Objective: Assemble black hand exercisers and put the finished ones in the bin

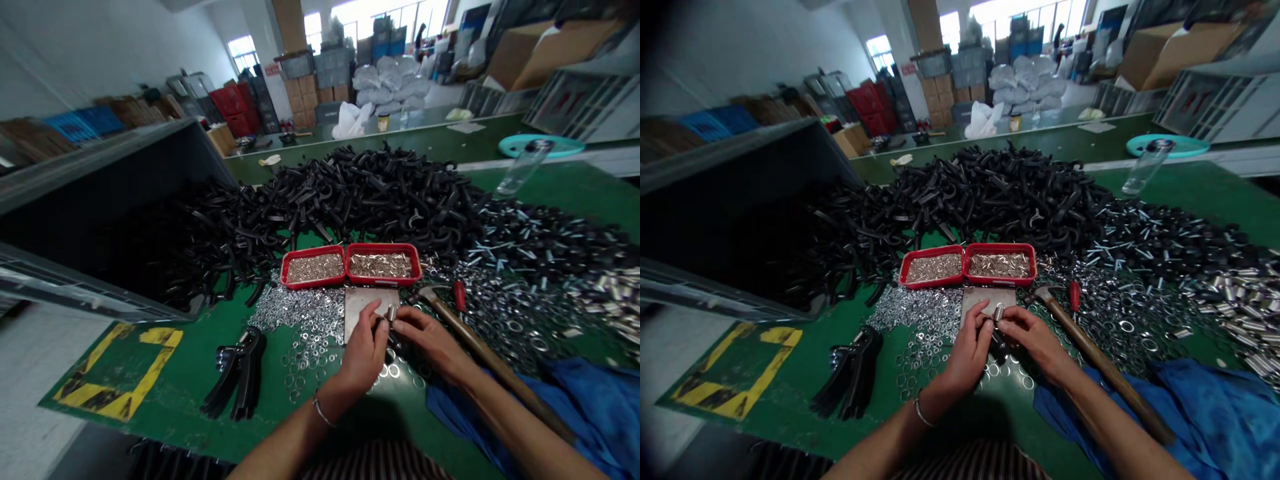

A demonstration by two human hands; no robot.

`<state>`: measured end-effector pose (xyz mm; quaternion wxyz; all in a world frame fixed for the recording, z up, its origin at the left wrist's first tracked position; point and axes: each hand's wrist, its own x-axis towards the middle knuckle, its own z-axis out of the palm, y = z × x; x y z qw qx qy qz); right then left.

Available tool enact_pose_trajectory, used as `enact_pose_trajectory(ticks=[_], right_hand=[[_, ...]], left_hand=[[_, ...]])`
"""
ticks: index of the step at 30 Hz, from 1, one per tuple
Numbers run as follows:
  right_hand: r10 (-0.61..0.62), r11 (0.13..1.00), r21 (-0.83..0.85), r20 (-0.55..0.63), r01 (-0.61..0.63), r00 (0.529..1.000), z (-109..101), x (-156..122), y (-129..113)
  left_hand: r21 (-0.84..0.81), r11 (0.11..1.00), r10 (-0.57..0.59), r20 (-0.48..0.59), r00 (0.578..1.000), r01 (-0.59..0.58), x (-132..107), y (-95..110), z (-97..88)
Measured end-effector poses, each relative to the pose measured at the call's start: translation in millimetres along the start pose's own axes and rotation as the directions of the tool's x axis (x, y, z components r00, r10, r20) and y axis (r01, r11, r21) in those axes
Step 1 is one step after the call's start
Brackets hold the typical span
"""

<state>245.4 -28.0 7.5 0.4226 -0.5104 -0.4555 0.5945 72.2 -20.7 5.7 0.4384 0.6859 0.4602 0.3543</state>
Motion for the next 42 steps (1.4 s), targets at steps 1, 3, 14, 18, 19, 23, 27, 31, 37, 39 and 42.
enact_pose_trajectory(ticks=[1,3,14,18,19,23,27,31,37,39,42], right_hand=[[-0.040,0.999,-0.012,-0.019,0.040,0.999,0,1,1],[-0.122,0.991,-0.061,-0.035,0.120,0.992,0,2,6],[-0.426,0.893,-0.226,-0.141,0.390,0.894,-4,31,2],[-0.331,0.944,-0.023,-0.104,0.330,0.938,8,59,6],[-0.278,0.958,0.046,-0.078,0.282,0.958,9,63,10],[-0.158,0.955,0.249,-0.038,0.163,0.987,5,67,27],[-0.095,0.923,0.366,-0.093,0.123,0.991,-6,68,33],[-0.040,0.901,0.428,-0.089,0.074,0.995,-9,71,36],[-0.031,0.946,0.316,-0.112,0.065,0.993,-5,68,36],[-0.076,0.978,0.181,-0.150,0.103,0.986,-6,65,34],[-0.213,0.973,-0.129,-0.198,0.190,0.957,-7,60,26]], left_hand=[[0.027,1.000,-0.010,0.006,1.000,0.010,-1,0,0.8],[0.082,0.996,-0.040,0.032,0.999,0.037,-3,0,1.5],[0.199,0.979,0.052,-0.064,0.997,-0.038,126,3,-107.7],[0.059,0.953,-0.244,-0.424,0.872,0.296,231,-21,-147.6],[0.040,0.941,-0.285,-0.442,0.850,0.336,250,-30,-148.4],[-0.064,0.893,-0.428,-0.425,0.797,0.445,299,-62,-125.3],[-0.198,0.860,-0.509,-0.390,0.767,0.470,319,-77,-105.3],[-0.293,0.883,-0.461,-0.395,0.795,0.366,309,-68,-113.5],[-0.436,0.897,-0.214,-0.272,0.938,0.079,201,-25,-114.5],[-0.578,0.814,-0.153,-0.117,0.981,0.058,148,-13,-97.4],[-0.619,0.741,-0.242,0.116,0.963,0.261,80,-6,-61.2]])
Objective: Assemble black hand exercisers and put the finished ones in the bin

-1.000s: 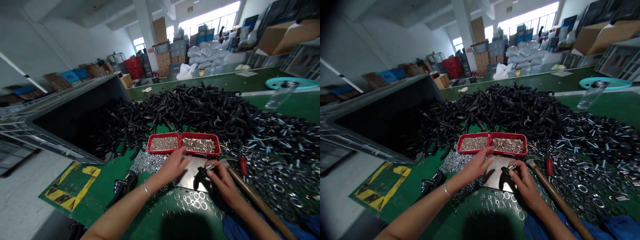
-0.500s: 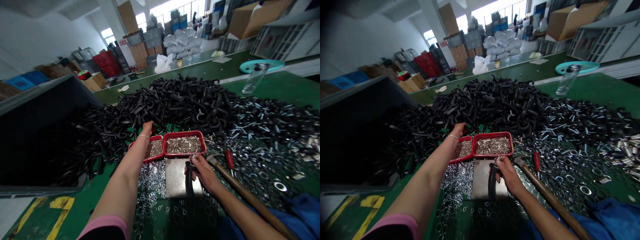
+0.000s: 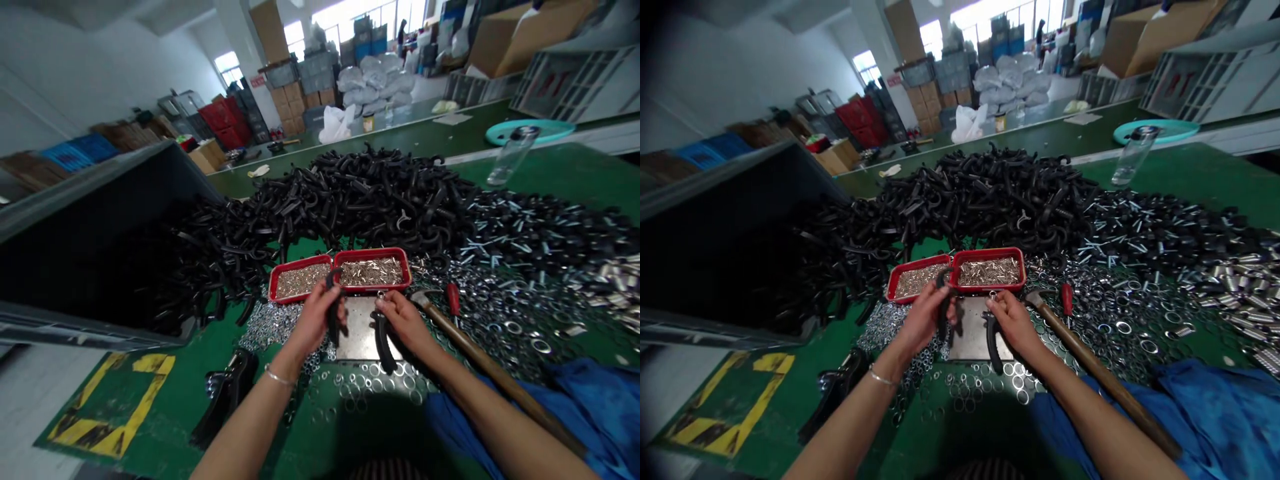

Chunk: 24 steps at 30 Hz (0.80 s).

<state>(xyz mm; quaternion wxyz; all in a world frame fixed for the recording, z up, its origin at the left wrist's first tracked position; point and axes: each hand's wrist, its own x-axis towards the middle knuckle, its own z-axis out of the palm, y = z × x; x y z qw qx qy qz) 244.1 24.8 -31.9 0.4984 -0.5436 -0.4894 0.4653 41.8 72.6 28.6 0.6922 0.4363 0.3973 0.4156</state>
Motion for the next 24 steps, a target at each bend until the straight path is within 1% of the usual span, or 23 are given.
enact_pose_trajectory(ticks=[1,3,4,6,9,12,16,20,24], right_hand=[[-0.042,0.995,-0.095,-0.004,0.041,0.999,0,-2,-4],[-0.090,0.968,-0.234,0.020,0.092,0.996,0,-6,-13],[-0.100,0.955,-0.278,0.037,0.107,0.994,0,-9,-17],[-0.113,0.932,-0.339,0.064,0.128,0.992,0,-15,-23],[-0.115,0.914,-0.381,0.080,0.137,0.990,-1,-22,-27],[-0.116,0.908,-0.396,0.076,0.136,0.990,-4,-27,-28],[-0.124,0.893,-0.426,0.071,0.143,0.990,-4,-30,-29],[-0.134,0.892,-0.427,0.059,0.147,0.989,-2,-30,-30],[-0.179,0.897,-0.400,0.058,0.187,0.982,-3,-29,-35]], left_hand=[[0.012,0.997,-0.071,0.011,0.997,0.071,-14,-12,8.1],[0.071,0.987,-0.145,0.001,0.989,0.145,-32,-31,21.2],[0.110,0.982,-0.152,-0.014,0.988,0.152,-36,-38,26.1],[0.192,0.973,-0.126,-0.038,0.991,0.131,-39,-45,32.9],[0.301,0.949,-0.087,-0.033,0.996,0.093,-38,-46,37.3],[0.378,0.921,-0.095,-0.010,0.995,0.091,-39,-46,37.3],[0.440,0.894,-0.107,0.032,0.994,0.083,-42,-48,36.6],[0.496,0.868,-0.064,0.060,0.996,0.026,-43,-51,40.7],[0.502,0.864,-0.003,0.043,0.999,-0.019,-44,-53,44.6]])
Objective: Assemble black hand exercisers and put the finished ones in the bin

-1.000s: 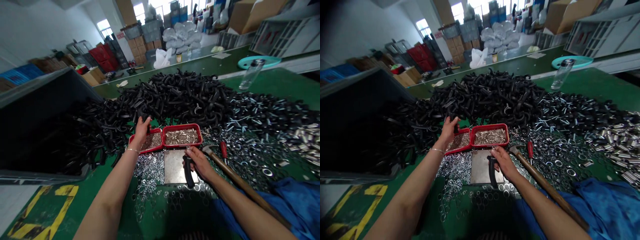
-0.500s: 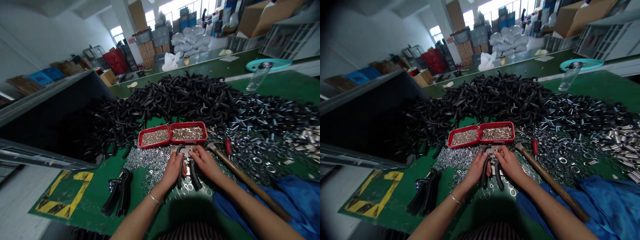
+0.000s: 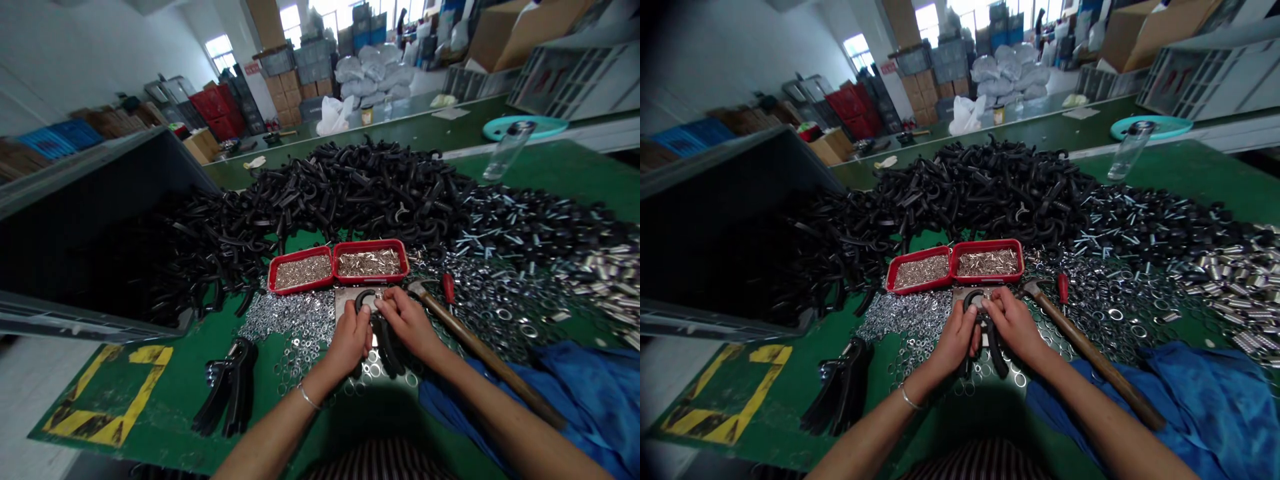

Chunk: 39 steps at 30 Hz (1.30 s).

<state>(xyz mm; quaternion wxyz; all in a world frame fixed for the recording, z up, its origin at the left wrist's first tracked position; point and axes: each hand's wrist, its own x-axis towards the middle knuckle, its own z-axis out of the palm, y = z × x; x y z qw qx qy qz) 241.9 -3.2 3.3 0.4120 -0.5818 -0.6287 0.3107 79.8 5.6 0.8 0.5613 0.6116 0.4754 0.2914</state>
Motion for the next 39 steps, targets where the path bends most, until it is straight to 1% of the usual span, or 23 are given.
enact_pose_trajectory(ticks=[4,7,9,12,13,15,17,18,20,22,24,25,27,28,29,30,31,32,33,34,36,38,39], right_hand=[[-0.021,1.000,0.024,0.080,0.019,0.997,-4,0,-5],[0.007,1.000,0.023,0.151,-0.011,0.989,-7,-3,-10],[0.016,1.000,0.007,0.153,-0.017,0.988,-9,-6,-12],[-0.012,0.999,-0.036,0.137,0.017,0.991,-14,-6,-16],[-0.026,0.999,-0.039,0.161,0.032,0.987,-16,-6,-16],[-0.039,0.999,-0.003,0.256,0.041,0.966,-21,-6,-18],[-0.019,0.997,0.070,0.362,-0.006,0.932,-24,-9,-20],[-0.006,0.995,0.092,0.399,-0.034,0.917,-24,-12,-21],[0.017,0.996,0.070,0.425,-0.052,0.905,-24,-19,-24],[0.019,1.000,0.005,0.416,-0.024,0.909,-22,-26,-27],[0.036,0.999,-0.016,0.393,-0.032,0.919,-20,-29,-28],[0.064,0.997,0.007,0.402,-0.073,0.914,-20,-28,-28],[0.126,0.979,0.086,0.461,-0.186,0.878,-22,-22,-26],[0.146,0.963,0.132,0.471,-0.233,0.870,-23,-17,-23],[0.158,0.947,0.186,0.442,-0.263,0.883,-24,-12,-20],[0.166,0.931,0.249,0.368,-0.269,0.915,-24,-7,-17],[0.177,0.913,0.320,0.247,-0.252,0.953,-23,-4,-13],[0.195,0.890,0.394,0.123,-0.228,0.973,-20,-1,-11],[0.218,0.859,0.465,0.044,-0.213,0.975,-15,0,-10],[0.236,0.823,0.526,0.021,-0.212,0.971,-8,1,-9],[0.232,0.763,0.604,0.077,-0.231,0.970,6,1,-9],[0.220,0.743,0.625,0.111,-0.241,0.969,15,4,-7],[0.226,0.752,0.620,0.077,-0.224,0.971,15,7,-4]], left_hand=[[0.117,0.993,0.038,-0.049,0.998,-0.032,-4,0,-1.2],[0.220,0.974,0.077,-0.069,0.995,-0.060,-9,0,-4.0],[0.253,0.965,0.090,-0.056,0.994,-0.073,-11,3,-6.7],[0.329,0.940,0.106,-0.030,0.994,-0.090,-13,6,-12.2],[0.360,0.928,0.111,-0.014,0.994,-0.099,-14,8,-14.3],[0.417,0.900,0.120,0.041,0.992,-0.126,-16,9,-18.2],[0.470,0.869,0.118,0.107,0.987,-0.155,-20,11,-20.8],[0.495,0.854,0.103,0.139,0.985,-0.160,-23,13,-21.5],[0.532,0.834,0.046,0.197,0.979,-0.146,-28,16,-21.9],[0.534,0.836,-0.012,0.246,0.969,-0.126,-33,18,-21.8],[0.488,0.866,-0.026,0.262,0.965,-0.109,-34,18,-21.4],[0.441,0.892,-0.015,0.255,0.967,-0.103,-33,17,-21.1],[0.300,0.951,0.013,0.223,0.975,-0.082,-29,12,-19.9],[0.221,0.973,0.023,0.198,0.980,-0.068,-27,9,-19.0],[0.148,0.988,0.028,0.167,0.985,-0.053,-24,6,-17.7],[0.089,0.995,0.024,0.137,0.990,-0.036,-22,4,-16.2],[0.048,0.999,0.012,0.115,0.993,-0.018,-20,2,-14.3],[0.023,1.000,0.000,0.094,0.996,-0.002,-18,1,-12.3],[0.006,1.000,-0.008,0.077,0.997,0.007,-16,1,-10.3],[-0.009,1.000,-0.009,0.059,0.998,0.009,-15,2,-8.7],[-0.031,1.000,-0.001,0.032,1.000,0.001,-11,4,-7.6],[-0.032,0.999,0.012,0.037,0.999,-0.011,-5,6,-11.0],[-0.022,1.000,0.016,0.058,0.998,-0.015,-1,6,-14.5]])
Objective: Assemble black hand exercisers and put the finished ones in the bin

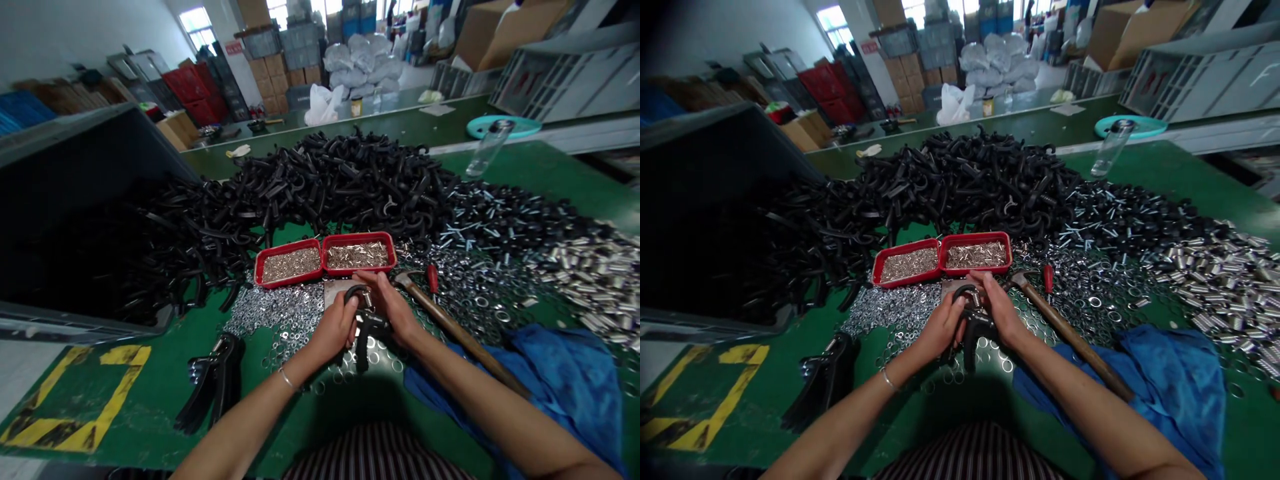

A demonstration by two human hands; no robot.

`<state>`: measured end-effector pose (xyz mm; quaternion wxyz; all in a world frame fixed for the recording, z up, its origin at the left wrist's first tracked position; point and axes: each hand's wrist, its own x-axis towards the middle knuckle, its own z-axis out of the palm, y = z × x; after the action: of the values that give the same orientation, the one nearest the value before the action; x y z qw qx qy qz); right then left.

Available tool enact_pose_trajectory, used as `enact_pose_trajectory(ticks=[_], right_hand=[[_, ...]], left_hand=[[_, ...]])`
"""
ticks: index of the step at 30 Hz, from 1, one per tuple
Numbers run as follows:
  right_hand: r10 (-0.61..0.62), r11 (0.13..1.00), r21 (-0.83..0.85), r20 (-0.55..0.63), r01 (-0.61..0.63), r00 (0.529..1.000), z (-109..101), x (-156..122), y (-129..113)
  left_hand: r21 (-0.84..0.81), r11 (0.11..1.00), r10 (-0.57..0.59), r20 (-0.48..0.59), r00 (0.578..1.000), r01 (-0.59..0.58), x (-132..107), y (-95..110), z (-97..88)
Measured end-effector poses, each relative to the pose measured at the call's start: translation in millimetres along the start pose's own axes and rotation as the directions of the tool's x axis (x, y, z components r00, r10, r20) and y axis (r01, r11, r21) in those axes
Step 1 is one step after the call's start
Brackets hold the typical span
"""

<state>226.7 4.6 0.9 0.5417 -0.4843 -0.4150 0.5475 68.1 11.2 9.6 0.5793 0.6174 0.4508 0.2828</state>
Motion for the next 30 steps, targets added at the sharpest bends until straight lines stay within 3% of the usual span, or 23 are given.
enact_pose_trajectory(ticks=[4,6,8,12,15,19,23,27,30], right_hand=[[-0.122,0.989,-0.103,-0.184,0.104,0.975,-29,13,-1],[-0.110,0.984,-0.158,-0.176,0.082,0.978,-47,12,-2],[-0.027,0.972,-0.234,-0.094,0.004,0.995,-55,3,1],[0.150,0.950,-0.288,0.075,-0.123,0.986,-40,-22,7],[0.202,0.953,-0.252,0.114,-0.168,0.973,-18,-28,5],[0.077,0.946,-0.324,0.149,-0.025,0.986,-5,-28,-4],[-0.025,0.849,-0.511,0.211,0.132,0.977,-4,-38,-13],[-0.012,0.796,-0.582,0.264,0.169,0.965,-5,-45,-21],[0.004,0.739,-0.647,0.284,0.189,0.959,-5,-35,-19]], left_hand=[[0.031,0.999,-0.043,0.057,0.997,0.042,14,-7,-20.9],[0.004,0.996,-0.089,0.041,0.995,0.089,19,-14,-29.3],[-0.042,0.993,-0.112,0.010,0.994,0.113,21,-18,-31.9],[-0.099,0.992,-0.081,-0.020,0.997,0.078,16,-18,-18.7],[-0.109,0.993,-0.041,-0.004,0.999,0.041,6,-10,-7.7],[0.032,0.999,0.015,0.082,0.996,-0.018,-8,3,-14.6],[0.249,0.964,0.033,0.222,0.975,-0.089,-19,13,-33.4],[0.434,0.887,0.074,0.207,0.976,-0.159,-23,15,-40.2],[0.457,0.873,0.116,0.146,0.982,-0.171,-12,10,-38.6]])
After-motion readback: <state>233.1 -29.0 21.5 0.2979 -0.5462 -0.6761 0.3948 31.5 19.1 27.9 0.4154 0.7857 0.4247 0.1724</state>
